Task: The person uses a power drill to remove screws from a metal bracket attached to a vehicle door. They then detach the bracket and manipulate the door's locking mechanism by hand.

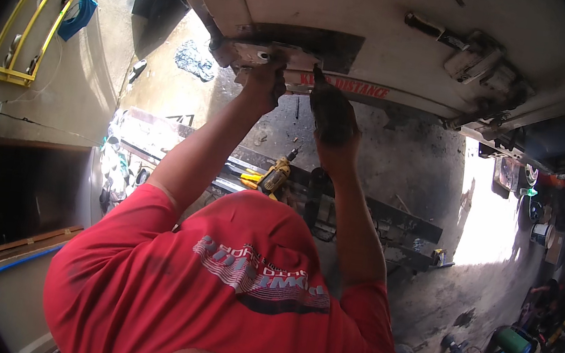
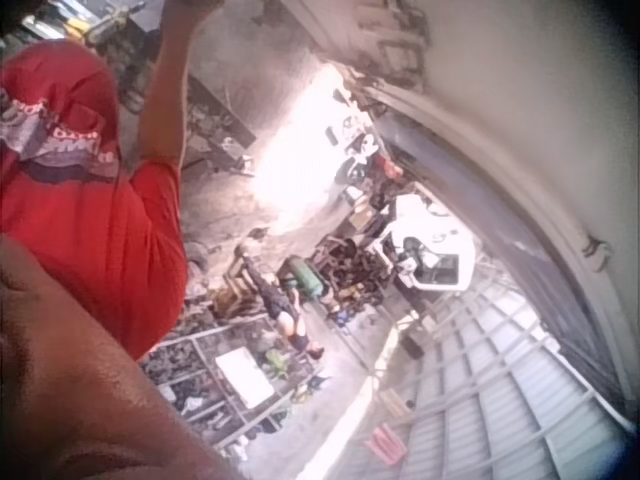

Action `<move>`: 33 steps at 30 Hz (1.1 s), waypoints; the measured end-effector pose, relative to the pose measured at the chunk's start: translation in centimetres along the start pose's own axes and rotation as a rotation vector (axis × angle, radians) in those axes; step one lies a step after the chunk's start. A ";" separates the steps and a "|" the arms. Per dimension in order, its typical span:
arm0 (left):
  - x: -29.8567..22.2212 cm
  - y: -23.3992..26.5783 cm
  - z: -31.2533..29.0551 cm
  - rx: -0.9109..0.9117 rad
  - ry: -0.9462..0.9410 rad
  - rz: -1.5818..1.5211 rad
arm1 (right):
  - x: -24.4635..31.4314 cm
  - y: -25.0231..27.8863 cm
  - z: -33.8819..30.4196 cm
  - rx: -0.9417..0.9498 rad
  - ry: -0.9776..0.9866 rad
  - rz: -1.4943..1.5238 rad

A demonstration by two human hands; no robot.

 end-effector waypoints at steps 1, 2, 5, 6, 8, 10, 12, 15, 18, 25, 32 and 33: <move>0.1 -0.3 -0.3 0.012 0.022 -0.034 | 0.5 0.2 0.1 -0.005 0.048 -0.092; 0.3 -0.6 -0.7 0.023 0.044 -0.067 | 0.1 -0.2 0.2 0.010 0.034 -0.060; 1.1 -0.2 -1.5 0.072 0.116 -0.158 | -0.9 -0.9 -0.2 0.048 -0.066 0.089; 0.9 -0.3 -1.7 0.092 0.133 -0.184 | -0.6 -1.2 0.3 0.049 -0.122 0.183; 1.3 -0.4 -2.5 0.077 0.158 -0.186 | -0.6 -1.6 0.6 0.061 -0.110 0.164; 1.7 0.2 -2.9 0.072 0.184 -0.196 | -0.5 -2.4 -0.2 0.094 0.017 -0.055; 1.9 1.2 -2.7 0.095 0.204 -0.215 | -0.6 -2.7 -1.7 0.171 0.023 -0.170; 2.5 3.9 -4.1 -0.009 0.205 0.088 | -0.6 -1.8 -3.2 0.268 -0.031 -0.263; 2.0 7.3 -5.5 0.067 0.283 0.133 | 2.1 -0.9 -5.2 0.363 -0.010 -0.132; -4.5 13.0 -8.5 0.129 0.344 0.532 | 6.1 2.0 -9.0 0.607 0.152 -0.045; -10.6 13.9 -11.0 0.016 -0.200 1.222 | 8.0 3.8 -10.8 0.561 -0.052 0.265; -11.7 15.3 -11.4 -0.042 -0.277 1.192 | 8.0 3.5 -11.2 0.599 -0.038 0.237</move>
Point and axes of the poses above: each hand's wrist, its own z-axis towards the middle knuckle, its own y-axis out of the back of the hand, x = y × z, the point moved 6 cm from there along z, towards the middle knuckle, and after that the axes turned 5 degrees about -z, right-handed, at the moved point
